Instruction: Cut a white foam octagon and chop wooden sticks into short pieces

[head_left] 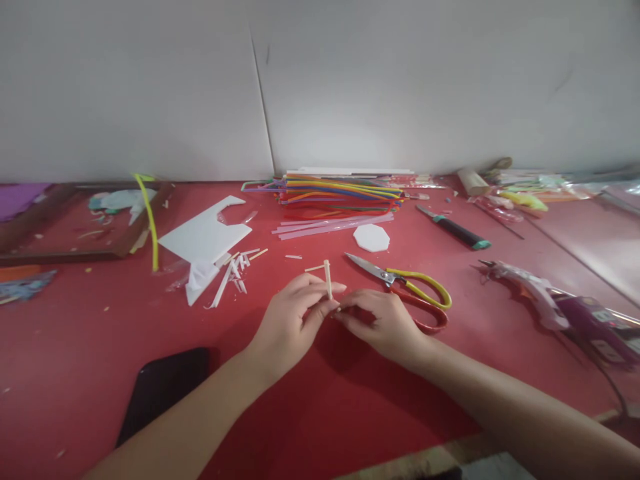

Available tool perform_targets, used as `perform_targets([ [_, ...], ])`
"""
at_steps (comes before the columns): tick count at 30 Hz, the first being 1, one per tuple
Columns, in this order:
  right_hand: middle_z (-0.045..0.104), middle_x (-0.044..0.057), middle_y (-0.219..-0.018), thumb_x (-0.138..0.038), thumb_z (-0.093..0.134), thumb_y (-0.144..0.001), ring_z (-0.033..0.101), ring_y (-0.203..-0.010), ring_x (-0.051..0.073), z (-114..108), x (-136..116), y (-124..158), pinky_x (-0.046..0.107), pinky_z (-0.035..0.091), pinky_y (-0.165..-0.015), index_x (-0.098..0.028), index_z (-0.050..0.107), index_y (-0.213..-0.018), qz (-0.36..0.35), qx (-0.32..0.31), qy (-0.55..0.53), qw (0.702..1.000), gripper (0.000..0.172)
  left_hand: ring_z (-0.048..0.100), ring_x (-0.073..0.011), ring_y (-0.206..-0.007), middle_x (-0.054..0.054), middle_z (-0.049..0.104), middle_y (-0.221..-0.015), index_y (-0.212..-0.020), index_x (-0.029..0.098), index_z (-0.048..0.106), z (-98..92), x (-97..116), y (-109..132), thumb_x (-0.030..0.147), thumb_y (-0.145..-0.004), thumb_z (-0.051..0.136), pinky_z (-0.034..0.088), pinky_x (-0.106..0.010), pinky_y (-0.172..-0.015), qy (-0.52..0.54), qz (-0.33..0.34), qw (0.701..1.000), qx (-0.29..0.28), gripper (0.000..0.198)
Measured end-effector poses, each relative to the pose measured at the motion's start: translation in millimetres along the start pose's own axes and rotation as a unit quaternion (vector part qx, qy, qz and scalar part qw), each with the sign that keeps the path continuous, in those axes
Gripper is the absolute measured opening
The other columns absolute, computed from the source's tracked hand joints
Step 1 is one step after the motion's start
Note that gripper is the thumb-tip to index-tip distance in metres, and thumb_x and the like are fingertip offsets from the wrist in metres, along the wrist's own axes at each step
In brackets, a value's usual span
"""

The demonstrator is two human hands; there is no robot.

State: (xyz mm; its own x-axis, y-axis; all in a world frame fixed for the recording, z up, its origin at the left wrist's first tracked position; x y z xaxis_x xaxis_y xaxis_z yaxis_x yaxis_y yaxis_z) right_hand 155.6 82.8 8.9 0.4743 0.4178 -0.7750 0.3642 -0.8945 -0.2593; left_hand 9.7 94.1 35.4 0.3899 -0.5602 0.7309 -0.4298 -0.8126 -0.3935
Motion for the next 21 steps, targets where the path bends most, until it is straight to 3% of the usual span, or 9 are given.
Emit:
perform_targets([
  [12,0.072,0.003,-0.085,-0.011,0.058,-0.085,0.067,-0.073,0.015,4.7,-0.6,-0.5,0.026,0.053,-0.069,-0.020,0.069,-0.091,-0.040,0.019,0.038,0.998,0.016,0.066,-0.0127,-0.092,-0.001,0.069,-0.097,-0.101,0.022,0.068,4.5,-2.0,0.9,0.015,-0.089,0.061,0.052,-0.023,-0.083,-0.005,-0.011,1.000,-0.021,0.016],
  [17,0.072,0.004,-0.088,-0.015,0.062,-0.086,0.066,-0.081,0.016,5.2,0.2,-1.2,0.030,0.053,-0.076,-0.021,0.072,-0.090,-0.062,0.030,0.050,0.996,0.013,0.067,-0.0142,-0.085,0.002,0.071,-0.093,-0.091,0.024,0.066,7.2,-11.2,4.8,0.013,-0.083,0.066,0.053,-0.023,-0.071,-0.014,-0.081,0.996,-0.035,0.013],
  [21,0.070,0.002,-0.081,-0.016,0.066,-0.085,0.062,-0.075,0.016,3.6,-0.7,-2.4,0.033,0.050,-0.074,-0.022,0.073,-0.084,-0.070,0.029,0.085,0.993,0.010,0.067,-0.0140,-0.080,0.003,0.072,-0.086,-0.085,0.024,0.067,10.2,-14.5,5.6,0.015,-0.083,0.066,0.052,-0.023,-0.069,0.000,-0.108,0.993,-0.044,0.009],
])
Point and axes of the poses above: each hand's wrist, its own y-axis away from the middle knuckle, its own z-axis out of the palm, x = y × z, the point moved 6 cm from there along -y, towards the middle knuckle
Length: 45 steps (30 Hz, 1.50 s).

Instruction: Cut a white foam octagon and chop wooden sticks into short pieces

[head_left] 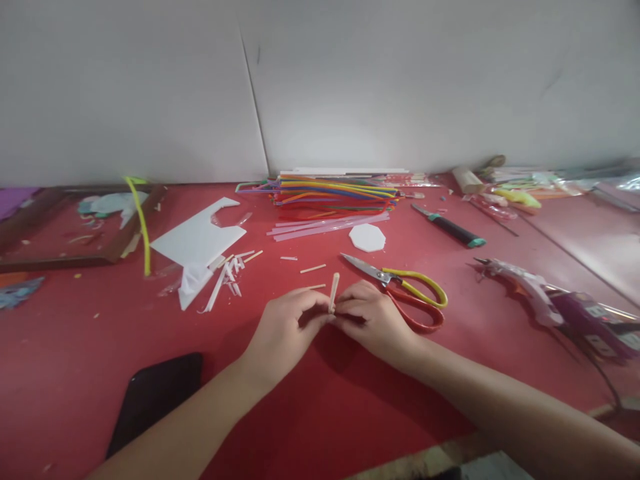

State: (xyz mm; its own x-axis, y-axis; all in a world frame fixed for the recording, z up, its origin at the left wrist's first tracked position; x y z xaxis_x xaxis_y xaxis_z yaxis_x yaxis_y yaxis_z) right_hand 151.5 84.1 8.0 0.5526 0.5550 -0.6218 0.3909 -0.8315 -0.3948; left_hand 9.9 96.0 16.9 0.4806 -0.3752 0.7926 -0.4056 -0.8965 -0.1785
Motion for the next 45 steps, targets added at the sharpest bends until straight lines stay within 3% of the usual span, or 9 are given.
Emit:
perform_targets([
  [11,0.070,0.004,-0.085,-0.017,0.064,-0.086,0.059,-0.083,0.019,-2.3,-5.7,-4.0,0.034,0.048,-0.079,-0.021,0.072,-0.083,-0.013,-0.069,0.051,0.996,0.009,0.065,-0.0139,-0.074,0.002,0.071,-0.080,-0.081,0.023,0.069,5.7,-2.6,1.0,0.011,-0.081,0.064,0.051,-0.024,-0.068,0.025,-0.003,1.000,0.001,0.013],
  [13,0.070,0.004,-0.091,-0.017,0.062,-0.087,0.061,-0.088,0.019,-18.5,-4.9,-6.1,0.034,0.047,-0.082,-0.022,0.072,-0.090,-0.005,-0.092,0.081,0.992,0.012,0.065,-0.0142,-0.072,0.002,0.071,-0.078,-0.079,0.022,0.068,5.7,-3.0,0.8,0.011,-0.080,0.065,0.051,-0.025,-0.067,0.006,0.004,1.000,0.011,0.011],
  [16,0.071,0.005,-0.095,-0.023,0.055,-0.090,0.063,-0.088,0.021,-67.8,8.2,-3.9,0.034,0.047,-0.079,-0.023,0.070,-0.096,0.057,-0.021,0.166,0.984,0.016,0.065,-0.0152,-0.073,0.000,0.071,-0.078,-0.078,0.021,0.066,7.0,-4.5,1.3,0.015,-0.081,0.065,0.051,-0.026,-0.067,0.002,0.016,1.000,0.024,0.007],
  [20,0.070,0.006,-0.077,-0.032,0.055,-0.086,0.064,-0.068,0.022,-98.7,43.6,21.6,0.032,0.044,-0.061,-0.021,0.068,-0.080,0.175,-0.135,0.284,0.933,0.018,0.067,-0.0151,-0.074,0.000,0.072,-0.080,-0.079,0.021,0.065,10.1,-4.9,3.5,0.017,-0.085,0.061,0.051,-0.026,-0.067,0.003,0.025,1.000,0.006,0.009],
  [25,0.069,0.012,-0.107,-0.015,0.056,-0.072,0.065,-0.094,0.028,-93.1,63.0,45.5,0.035,0.047,-0.078,-0.017,0.067,-0.105,0.196,-0.181,0.298,0.916,0.035,0.069,-0.0153,-0.076,0.000,0.074,-0.086,-0.084,0.022,0.065,13.0,-4.1,7.3,0.026,-0.092,0.055,0.050,-0.025,-0.066,-0.017,0.013,0.999,-0.025,0.013],
  [36,0.070,0.014,-0.098,-0.017,0.054,-0.069,0.065,-0.086,0.027,-89.0,72.2,42.9,0.032,0.043,-0.068,-0.013,0.065,-0.101,0.257,-0.180,0.343,0.885,0.034,0.069,-0.0150,-0.076,0.001,0.074,-0.084,-0.089,0.023,0.064,14.5,-1.2,8.4,0.024,-0.091,0.055,0.052,-0.025,-0.069,-0.046,0.026,0.999,-0.011,0.010],
  [39,0.070,0.012,-0.102,-0.015,0.053,-0.070,0.065,-0.087,0.026,-90.6,74.0,45.7,0.031,0.042,-0.069,-0.016,0.064,-0.102,0.235,-0.196,0.320,0.897,0.034,0.069,-0.0154,-0.076,0.001,0.074,-0.084,-0.089,0.022,0.065,12.5,0.8,6.6,0.023,-0.089,0.057,0.052,-0.026,-0.071,-0.030,0.020,0.999,0.000,0.008],
  [43,0.069,0.006,-0.085,-0.033,0.057,-0.081,0.063,-0.073,0.022,-101.7,71.9,51.5,0.030,0.040,-0.063,-0.021,0.062,-0.086,0.201,-0.188,0.298,0.914,0.014,0.069,-0.0151,-0.075,0.001,0.073,-0.082,-0.087,0.022,0.065,12.5,-0.5,4.4,0.024,-0.089,0.057,0.053,-0.025,-0.070,-0.004,0.015,1.000,0.001,0.009],
  [45,0.066,0.004,-0.076,-0.045,0.060,-0.081,0.059,-0.067,0.020,-108.3,65.8,53.6,0.030,0.038,-0.059,-0.022,0.058,-0.078,0.185,-0.181,0.277,0.925,0.023,0.069,-0.0151,-0.074,0.001,0.073,-0.081,-0.084,0.022,0.066,12.6,-1.3,2.6,0.023,-0.090,0.055,0.054,-0.026,-0.071,0.008,0.021,1.000,0.003,0.012],
])
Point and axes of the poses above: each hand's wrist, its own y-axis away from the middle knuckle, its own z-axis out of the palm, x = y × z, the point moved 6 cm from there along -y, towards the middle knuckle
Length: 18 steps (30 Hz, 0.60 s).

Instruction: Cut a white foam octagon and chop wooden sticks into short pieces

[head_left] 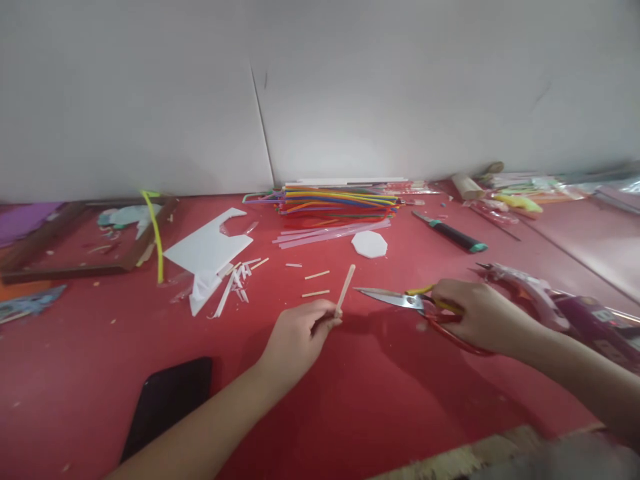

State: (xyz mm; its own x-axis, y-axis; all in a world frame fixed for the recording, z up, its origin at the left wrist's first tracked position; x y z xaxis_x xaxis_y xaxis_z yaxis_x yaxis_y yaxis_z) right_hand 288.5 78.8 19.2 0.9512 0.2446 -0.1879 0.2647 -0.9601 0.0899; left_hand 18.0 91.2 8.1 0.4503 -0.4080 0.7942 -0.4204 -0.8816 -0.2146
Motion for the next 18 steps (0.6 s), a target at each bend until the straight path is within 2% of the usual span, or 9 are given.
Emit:
perform_targets([
  [3,0.062,0.002,-0.071,-0.049,0.062,-0.080,0.054,-0.062,0.017,-10.9,-6.2,7.5,0.029,0.036,-0.057,-0.023,0.056,-0.075,-0.026,0.009,-0.029,0.999,0.027,0.068,-0.0151,-0.074,0.000,0.073,-0.083,-0.081,0.022,0.066,-0.7,-1.4,-3.4,0.022,-0.088,0.055,0.054,-0.026,-0.069,0.022,-0.012,1.000,-0.002,0.013],
  [5,0.056,0.000,-0.065,-0.049,0.063,-0.079,0.048,-0.057,0.015,-14.4,-10.8,9.8,0.028,0.033,-0.054,-0.023,0.052,-0.070,-0.028,-0.004,-0.041,0.999,0.030,0.068,-0.0147,-0.073,0.001,0.073,-0.082,-0.080,0.022,0.066,-0.5,-3.4,-4.9,0.021,-0.086,0.058,0.054,-0.025,-0.068,0.063,-0.058,0.996,-0.026,0.010],
  [7,0.049,-0.002,-0.059,-0.053,0.066,-0.076,0.041,-0.053,0.013,-12.5,-14.3,10.7,0.026,0.029,-0.051,-0.023,0.046,-0.064,-0.023,-0.042,-0.063,0.997,0.038,0.069,-0.0143,-0.072,0.001,0.072,-0.077,-0.079,0.021,0.066,1.5,-4.8,-3.7,0.021,-0.083,0.062,0.054,-0.025,-0.067,0.132,-0.123,0.981,-0.072,0.006],
  [11,0.035,-0.006,-0.057,-0.057,0.066,-0.076,0.031,-0.052,0.011,0.1,-18.6,14.0,0.025,0.025,-0.049,-0.022,0.040,-0.062,-0.016,-0.164,-0.142,0.976,0.046,0.070,-0.0157,-0.072,-0.002,0.072,-0.069,-0.076,0.018,0.066,10.1,-2.9,7.7,0.029,-0.078,0.071,0.055,-0.027,-0.068,0.287,-0.244,0.908,-0.186,0.012],
  [14,0.029,-0.007,-0.059,-0.055,0.064,-0.078,0.026,-0.053,0.010,4.9,-23.5,17.6,0.025,0.022,-0.050,-0.021,0.035,-0.060,-0.032,-0.231,-0.186,0.955,0.048,0.070,-0.0152,-0.070,-0.003,0.073,-0.068,-0.076,0.017,0.067,15.9,-0.8,16.2,0.031,-0.073,0.076,0.055,-0.026,-0.066,0.366,-0.294,0.852,-0.231,0.017],
  [18,0.030,-0.006,-0.060,-0.054,0.064,-0.079,0.026,-0.054,0.010,5.3,-28.4,18.0,0.026,0.022,-0.050,-0.021,0.035,-0.061,-0.039,-0.272,-0.200,0.941,0.047,0.068,-0.0124,-0.065,-0.003,0.073,-0.071,-0.078,0.016,0.068,20.5,-0.8,20.3,0.030,-0.070,0.079,0.054,-0.023,-0.063,0.396,-0.316,0.827,-0.243,0.019],
])
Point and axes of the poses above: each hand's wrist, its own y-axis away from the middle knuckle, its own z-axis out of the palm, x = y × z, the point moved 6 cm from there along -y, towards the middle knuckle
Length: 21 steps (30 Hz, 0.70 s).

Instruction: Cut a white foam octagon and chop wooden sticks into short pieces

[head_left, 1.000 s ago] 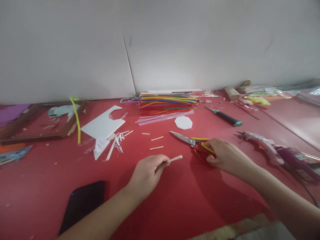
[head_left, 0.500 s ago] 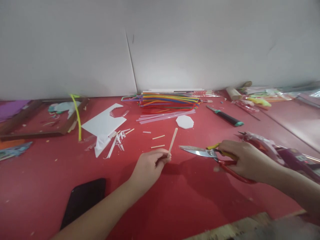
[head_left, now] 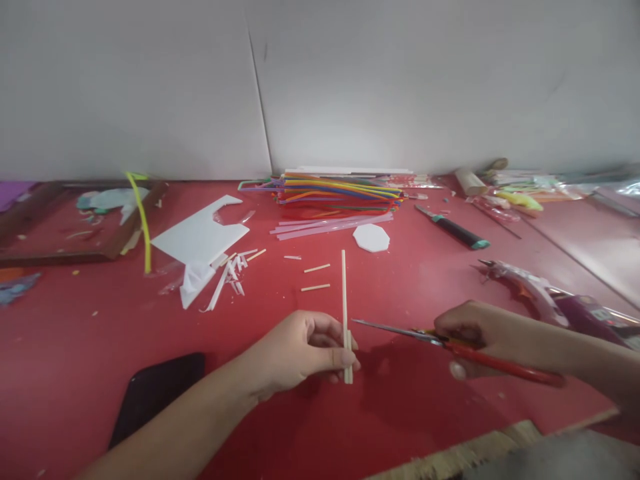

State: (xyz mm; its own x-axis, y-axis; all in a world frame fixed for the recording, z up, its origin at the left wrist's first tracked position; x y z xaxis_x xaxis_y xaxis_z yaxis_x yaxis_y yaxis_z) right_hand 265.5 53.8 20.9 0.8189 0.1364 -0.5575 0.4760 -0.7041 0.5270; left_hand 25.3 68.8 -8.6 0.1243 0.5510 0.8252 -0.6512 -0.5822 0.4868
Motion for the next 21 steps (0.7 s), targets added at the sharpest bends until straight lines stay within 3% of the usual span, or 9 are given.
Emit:
perform_targets([
  [12,0.035,-0.007,-0.058,-0.057,0.071,-0.071,0.031,-0.054,0.009,0.6,3.2,-3.6,0.023,0.025,-0.049,-0.019,0.044,-0.061,-0.003,-0.035,-0.002,0.999,0.048,0.066,-0.0123,-0.065,-0.002,0.072,-0.068,-0.078,0.014,0.069,2.0,-2.8,0.0,0.033,-0.068,0.081,0.052,-0.024,-0.065,-0.013,-0.009,1.000,-0.012,0.024],
  [21,0.039,-0.005,-0.060,-0.059,0.068,-0.074,0.034,-0.055,0.010,-0.8,-4.9,0.6,0.025,0.028,-0.051,-0.019,0.044,-0.062,0.050,-0.071,-0.007,0.996,0.048,0.065,-0.0130,-0.066,-0.002,0.071,-0.067,-0.075,0.015,0.068,3.6,-2.2,1.3,0.031,-0.068,0.079,0.052,-0.026,-0.068,-0.023,-0.020,0.999,-0.013,0.021],
])
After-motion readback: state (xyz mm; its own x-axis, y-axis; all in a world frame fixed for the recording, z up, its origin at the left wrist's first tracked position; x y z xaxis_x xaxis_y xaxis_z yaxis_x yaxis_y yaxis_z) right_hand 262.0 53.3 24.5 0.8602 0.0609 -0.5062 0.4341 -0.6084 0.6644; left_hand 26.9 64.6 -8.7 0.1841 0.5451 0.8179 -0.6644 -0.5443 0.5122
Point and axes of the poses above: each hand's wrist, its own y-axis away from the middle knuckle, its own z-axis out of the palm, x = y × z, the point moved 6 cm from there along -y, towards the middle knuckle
